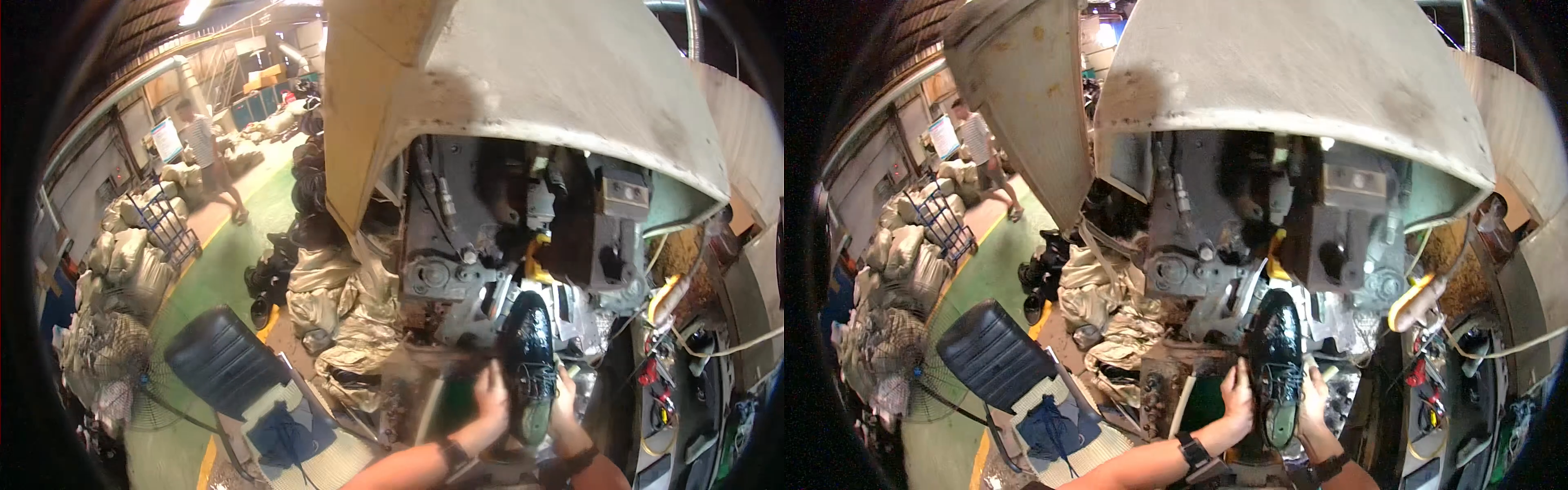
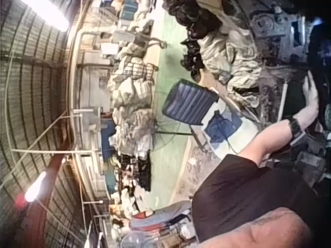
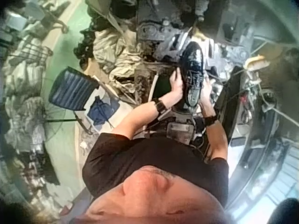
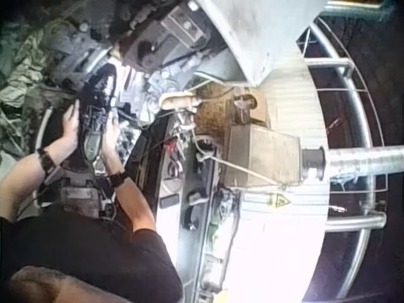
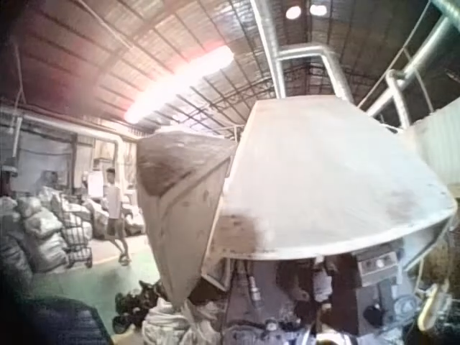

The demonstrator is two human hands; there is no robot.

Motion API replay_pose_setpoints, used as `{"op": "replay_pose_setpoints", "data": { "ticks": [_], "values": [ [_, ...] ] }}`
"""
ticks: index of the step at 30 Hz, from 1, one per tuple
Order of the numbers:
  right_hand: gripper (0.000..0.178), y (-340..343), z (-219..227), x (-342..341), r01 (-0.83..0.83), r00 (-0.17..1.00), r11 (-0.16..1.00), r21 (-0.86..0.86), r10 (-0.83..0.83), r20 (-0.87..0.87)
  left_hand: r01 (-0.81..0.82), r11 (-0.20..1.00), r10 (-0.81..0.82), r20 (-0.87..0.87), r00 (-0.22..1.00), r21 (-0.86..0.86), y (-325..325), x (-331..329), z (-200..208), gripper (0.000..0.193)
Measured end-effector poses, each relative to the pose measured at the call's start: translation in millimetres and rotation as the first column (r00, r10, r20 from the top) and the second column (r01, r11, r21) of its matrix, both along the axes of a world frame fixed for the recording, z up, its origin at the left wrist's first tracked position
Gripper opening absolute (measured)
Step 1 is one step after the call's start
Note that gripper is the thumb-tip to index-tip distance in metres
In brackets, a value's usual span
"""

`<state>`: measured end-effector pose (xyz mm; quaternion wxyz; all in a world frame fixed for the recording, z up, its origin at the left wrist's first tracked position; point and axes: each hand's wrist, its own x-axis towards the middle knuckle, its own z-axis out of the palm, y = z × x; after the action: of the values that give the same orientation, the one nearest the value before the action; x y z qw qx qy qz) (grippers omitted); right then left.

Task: Attaching or shaping shoe uppers using a specialized industrial machine.

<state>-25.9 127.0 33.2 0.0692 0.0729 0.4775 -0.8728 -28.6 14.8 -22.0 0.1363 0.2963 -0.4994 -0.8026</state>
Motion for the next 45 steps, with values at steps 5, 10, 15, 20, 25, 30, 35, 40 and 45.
{"op": "replay_pose_setpoints", "data": {
  "ticks": [5,10,15,20,25,30,35,40,45],
  "values": [
    [0.072,-21.3,-3.9,-8.2,-0.223,0.915,0.969,0.104,0.171,0.366,0.326,0.690,-0.211,-0.251,0.945,0.647,-35.9,8.2,52.0,0.057],
    [0.069,-33.5,42.2,3.0,-0.165,0.937,0.981,0.103,0.124,0.326,0.242,0.888,-0.143,-0.266,0.953,0.392,-14.5,-1.4,59.6,0.050],
    [0.051,-31.9,-2.8,4.5,-0.058,0.997,0.998,0.040,0.055,0.059,0.192,0.960,-0.136,-0.258,0.956,0.205,-15.8,3.7,42.2,0.040],
    [0.050,-33.8,-18.8,10.8,-0.006,0.996,0.981,0.194,0.024,-0.091,0.222,0.975,-0.218,-0.296,0.930,-0.023,-24.2,17.8,34.8,0.040],
    [0.048,-33.9,-16.0,7.9,-0.066,0.992,0.985,0.158,0.081,-0.095,0.273,0.954,-0.218,-0.338,0.916,0.122,-26.3,18.8,43.1,0.042],
    [0.048,-24.8,-13.9,9.4,-0.055,0.997,0.999,0.004,0.055,-0.054,0.313,0.889,-0.201,-0.329,0.923,0.334,-14.2,15.3,55.9,0.044],
    [0.076,-13.1,-24.2,8.5,-0.067,0.995,0.830,0.553,0.017,0.096,0.504,0.863,-0.499,-0.209,0.841,-0.032,-68.1,9.1,-125.5,0.025],
    [0.091,132.0,-24.6,19.1,-0.422,0.896,0.446,0.790,0.339,0.287,0.460,-0.338,-0.765,0.524,0.373,-0.821,-109.8,69.8,-207.2,0.026],
    [0.108,201.3,-156.4,23.2,-0.198,0.958,0.341,0.919,-0.132,0.255,0.912,0.406,-0.914,0.023,0.406,0.050,-133.1,83.2,-189.5,0.039]
  ]
}}
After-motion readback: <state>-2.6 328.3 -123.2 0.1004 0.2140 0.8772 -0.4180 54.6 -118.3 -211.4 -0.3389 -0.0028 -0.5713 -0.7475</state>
